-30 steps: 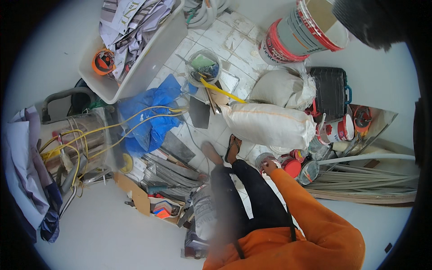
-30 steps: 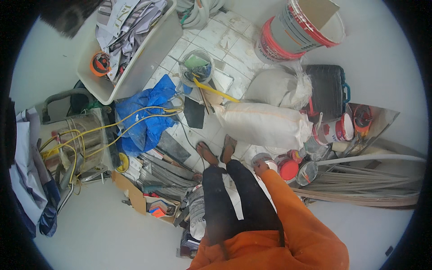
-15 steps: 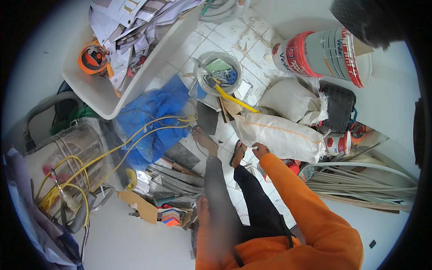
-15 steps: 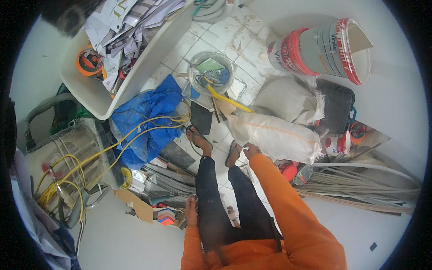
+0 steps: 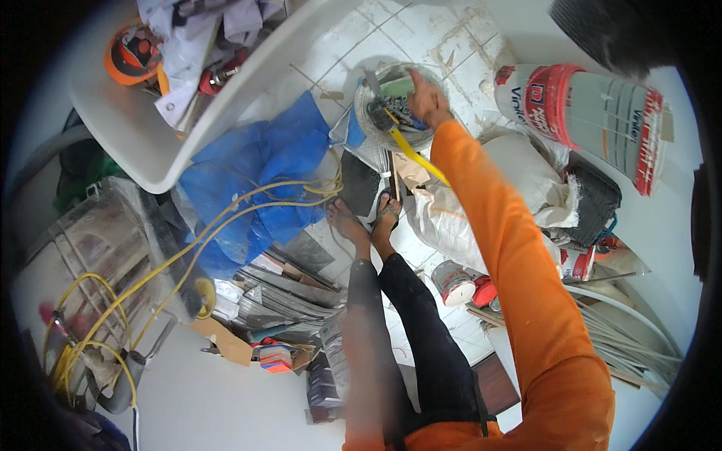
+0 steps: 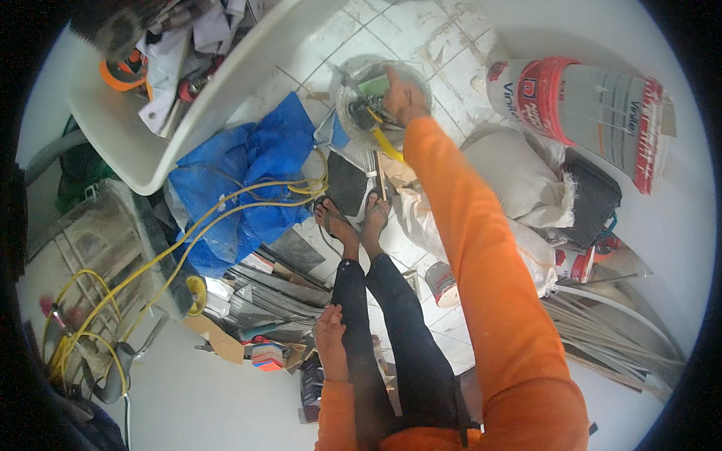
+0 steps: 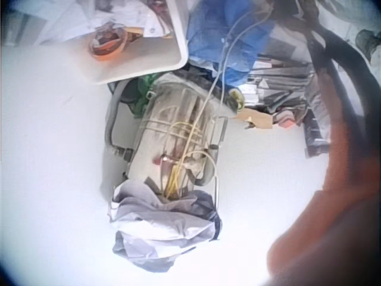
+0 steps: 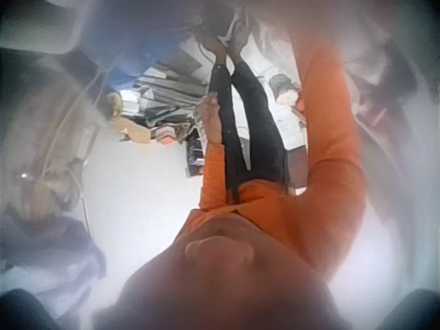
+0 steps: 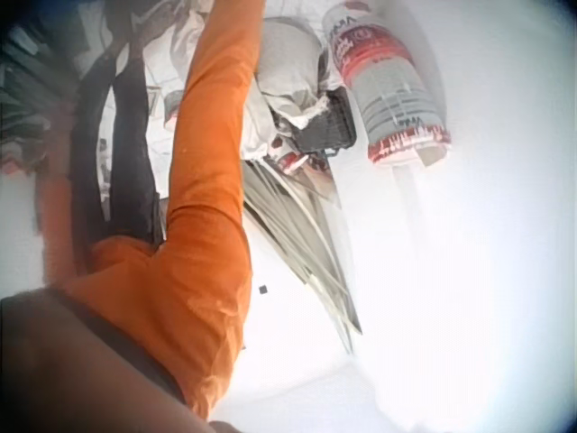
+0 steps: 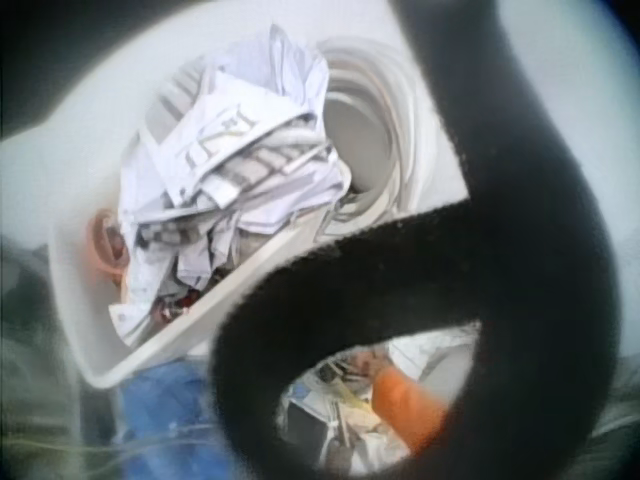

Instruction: The person retrieves a small bag of material, then picks up a putty knife and a container of white paste. They apply the paste onto a rectangular board and spread it evenly across the surface.

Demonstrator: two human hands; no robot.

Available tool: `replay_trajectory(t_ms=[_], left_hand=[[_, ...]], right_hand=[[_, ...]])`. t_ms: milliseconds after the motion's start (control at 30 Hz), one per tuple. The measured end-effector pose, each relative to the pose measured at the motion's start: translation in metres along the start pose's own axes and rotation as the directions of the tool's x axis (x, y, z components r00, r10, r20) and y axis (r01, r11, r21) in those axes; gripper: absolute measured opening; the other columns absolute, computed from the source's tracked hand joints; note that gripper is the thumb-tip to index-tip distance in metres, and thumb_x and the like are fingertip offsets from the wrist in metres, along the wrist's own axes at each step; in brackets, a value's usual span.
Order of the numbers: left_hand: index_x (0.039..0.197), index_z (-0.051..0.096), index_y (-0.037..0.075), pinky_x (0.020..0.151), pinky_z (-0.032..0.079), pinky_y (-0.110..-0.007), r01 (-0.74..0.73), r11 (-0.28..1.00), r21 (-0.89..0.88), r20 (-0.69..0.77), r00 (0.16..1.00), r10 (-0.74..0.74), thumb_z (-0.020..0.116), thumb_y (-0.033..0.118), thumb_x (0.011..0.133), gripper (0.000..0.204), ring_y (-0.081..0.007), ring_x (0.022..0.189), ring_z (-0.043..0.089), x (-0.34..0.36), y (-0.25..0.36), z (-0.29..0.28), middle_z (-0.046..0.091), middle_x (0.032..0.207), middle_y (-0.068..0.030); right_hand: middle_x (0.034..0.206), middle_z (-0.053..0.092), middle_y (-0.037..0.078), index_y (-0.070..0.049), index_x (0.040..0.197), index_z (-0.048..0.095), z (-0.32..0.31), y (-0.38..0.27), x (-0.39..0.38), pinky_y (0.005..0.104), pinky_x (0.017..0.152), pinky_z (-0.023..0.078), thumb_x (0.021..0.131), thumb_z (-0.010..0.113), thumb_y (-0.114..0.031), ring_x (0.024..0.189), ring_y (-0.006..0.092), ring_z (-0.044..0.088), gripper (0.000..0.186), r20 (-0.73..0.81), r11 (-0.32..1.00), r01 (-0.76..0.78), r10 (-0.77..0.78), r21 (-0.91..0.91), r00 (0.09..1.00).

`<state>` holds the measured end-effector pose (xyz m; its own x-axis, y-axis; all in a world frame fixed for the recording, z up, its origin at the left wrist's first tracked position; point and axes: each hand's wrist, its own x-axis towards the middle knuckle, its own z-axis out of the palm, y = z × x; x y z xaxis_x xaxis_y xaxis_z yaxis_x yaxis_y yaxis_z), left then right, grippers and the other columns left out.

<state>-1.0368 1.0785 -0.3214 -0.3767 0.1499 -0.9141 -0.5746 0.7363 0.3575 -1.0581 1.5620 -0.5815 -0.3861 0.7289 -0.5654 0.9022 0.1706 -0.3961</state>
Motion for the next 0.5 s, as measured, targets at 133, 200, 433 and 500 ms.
replay_trajectory(t_ms=[133,200,433,500], left_hand=[[0.151,0.042,-0.003,0.114,0.041,-0.045,-0.073,0.989,-0.129,0.068,0.994,0.083,0.055,0.046,0.107,0.067,-0.0320,0.136,0.054,0.012,-0.031,0.025,0.057,0.145,-0.0212],[0.152,0.041,-0.003,0.114,0.041,-0.045,-0.056,0.988,-0.142,0.040,0.997,0.062,0.055,0.044,0.107,0.067,-0.0327,0.136,0.054,0.007,-0.037,0.029,0.057,0.145,-0.0220],[0.151,0.041,-0.003,0.108,0.048,-0.043,0.031,0.912,-0.409,0.087,0.996,0.005,0.058,0.038,0.107,0.062,-0.0306,0.128,0.060,0.009,-0.060,0.031,0.058,0.142,-0.0227],[0.150,0.042,-0.003,0.106,0.050,-0.042,-0.012,0.954,-0.301,0.058,0.998,0.031,0.058,0.035,0.107,0.060,-0.0297,0.125,0.061,0.010,-0.065,0.029,0.059,0.140,-0.0223]], right_hand=[[0.108,0.073,0.025,-0.014,0.126,0.067,0.000,0.006,0.029,0.0508,0.088,0.057,0.094,0.057,-0.022,0.100,0.0436,0.071,0.034,-0.060,0.920,0.102,-0.134,-0.378,0.989],[0.103,0.074,0.024,-0.011,0.111,0.074,0.008,-0.006,0.024,0.0504,0.085,0.058,0.095,0.056,-0.023,0.096,0.0427,0.073,0.027,0.017,0.882,0.128,-0.135,-0.454,0.991],[0.093,0.074,0.022,-0.007,0.094,0.075,0.062,0.119,-0.062,0.0489,0.078,0.058,0.089,0.061,-0.023,0.087,0.0404,0.074,0.022,0.087,0.864,0.141,-0.113,-0.483,0.990],[0.091,0.074,0.021,-0.009,0.098,0.075,0.066,0.104,-0.085,0.0488,0.080,0.058,0.088,0.066,-0.024,0.087,0.0396,0.073,0.020,-0.013,0.932,0.028,-0.035,-0.362,0.999]])
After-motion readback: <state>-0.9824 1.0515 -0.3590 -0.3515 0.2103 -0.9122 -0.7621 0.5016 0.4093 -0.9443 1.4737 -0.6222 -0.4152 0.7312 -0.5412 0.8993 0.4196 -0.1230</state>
